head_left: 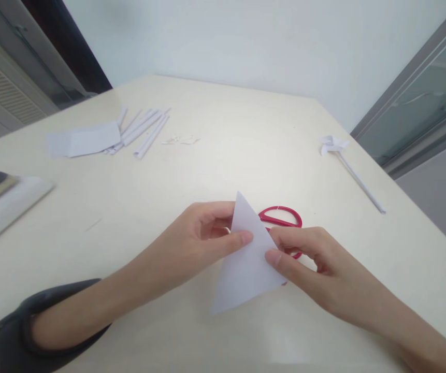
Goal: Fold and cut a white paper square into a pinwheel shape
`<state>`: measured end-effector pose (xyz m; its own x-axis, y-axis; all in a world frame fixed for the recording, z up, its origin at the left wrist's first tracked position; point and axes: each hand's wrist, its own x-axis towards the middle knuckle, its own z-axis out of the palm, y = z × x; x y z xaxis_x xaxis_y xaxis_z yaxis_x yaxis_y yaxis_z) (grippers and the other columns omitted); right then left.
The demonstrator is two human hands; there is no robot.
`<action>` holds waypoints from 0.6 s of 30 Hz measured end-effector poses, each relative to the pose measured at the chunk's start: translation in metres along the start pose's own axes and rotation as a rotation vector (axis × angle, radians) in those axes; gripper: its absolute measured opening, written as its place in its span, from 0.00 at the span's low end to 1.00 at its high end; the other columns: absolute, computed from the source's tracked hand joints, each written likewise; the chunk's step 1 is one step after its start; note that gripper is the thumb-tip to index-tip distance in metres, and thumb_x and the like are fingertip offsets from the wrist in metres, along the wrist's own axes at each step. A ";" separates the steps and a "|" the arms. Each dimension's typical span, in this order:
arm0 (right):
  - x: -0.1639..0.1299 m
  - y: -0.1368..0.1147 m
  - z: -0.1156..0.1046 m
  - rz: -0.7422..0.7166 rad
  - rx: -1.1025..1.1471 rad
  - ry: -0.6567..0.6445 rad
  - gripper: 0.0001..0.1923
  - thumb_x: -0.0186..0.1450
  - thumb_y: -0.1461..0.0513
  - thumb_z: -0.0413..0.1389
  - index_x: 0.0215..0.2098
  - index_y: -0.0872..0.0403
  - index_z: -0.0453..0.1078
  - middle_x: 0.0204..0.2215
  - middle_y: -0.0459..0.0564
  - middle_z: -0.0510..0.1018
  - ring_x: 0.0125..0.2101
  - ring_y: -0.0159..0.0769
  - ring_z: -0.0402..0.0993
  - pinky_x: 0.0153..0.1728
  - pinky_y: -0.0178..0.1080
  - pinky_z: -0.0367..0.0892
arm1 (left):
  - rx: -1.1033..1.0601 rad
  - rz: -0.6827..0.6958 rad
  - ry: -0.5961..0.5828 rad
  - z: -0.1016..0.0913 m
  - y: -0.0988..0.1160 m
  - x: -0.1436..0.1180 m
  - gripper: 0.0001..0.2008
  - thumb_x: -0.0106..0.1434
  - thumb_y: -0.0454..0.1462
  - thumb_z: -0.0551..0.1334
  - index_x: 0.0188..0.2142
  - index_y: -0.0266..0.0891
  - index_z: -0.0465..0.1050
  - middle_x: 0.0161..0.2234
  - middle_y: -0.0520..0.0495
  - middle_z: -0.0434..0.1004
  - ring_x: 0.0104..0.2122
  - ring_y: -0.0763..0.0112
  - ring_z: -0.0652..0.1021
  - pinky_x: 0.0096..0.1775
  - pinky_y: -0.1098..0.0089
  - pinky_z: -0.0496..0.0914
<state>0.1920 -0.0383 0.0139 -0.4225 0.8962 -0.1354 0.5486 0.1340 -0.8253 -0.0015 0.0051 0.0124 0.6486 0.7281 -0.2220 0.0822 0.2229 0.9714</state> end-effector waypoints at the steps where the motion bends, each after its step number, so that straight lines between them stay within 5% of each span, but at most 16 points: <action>1: 0.000 0.000 0.000 0.012 -0.012 -0.003 0.16 0.67 0.61 0.46 0.21 0.54 0.57 0.24 0.44 0.71 0.24 0.29 0.65 0.23 0.33 0.58 | 0.015 0.003 0.006 0.000 0.000 0.000 0.10 0.62 0.35 0.59 0.42 0.46 0.75 0.41 0.52 0.78 0.39 0.64 0.77 0.39 0.67 0.72; 9: -0.001 0.002 0.002 0.038 -0.076 -0.024 0.15 0.67 0.62 0.47 0.22 0.54 0.56 0.23 0.42 0.69 0.25 0.28 0.64 0.23 0.32 0.57 | 0.018 -0.025 0.014 0.003 0.002 -0.001 0.10 0.62 0.35 0.58 0.41 0.45 0.75 0.41 0.51 0.77 0.37 0.65 0.77 0.36 0.68 0.72; 18: 0.000 0.002 0.000 0.041 -0.122 -0.025 0.13 0.65 0.65 0.49 0.22 0.54 0.56 0.19 0.38 0.63 0.22 0.25 0.59 0.23 0.31 0.55 | 0.254 0.043 0.028 0.005 0.003 0.003 0.09 0.63 0.33 0.57 0.39 0.41 0.75 0.41 0.49 0.78 0.38 0.68 0.76 0.41 0.70 0.70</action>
<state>0.1931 -0.0384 0.0123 -0.4147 0.8915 -0.1823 0.6489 0.1492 -0.7461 0.0045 0.0051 0.0147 0.6345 0.7519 -0.1792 0.2448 0.0244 0.9693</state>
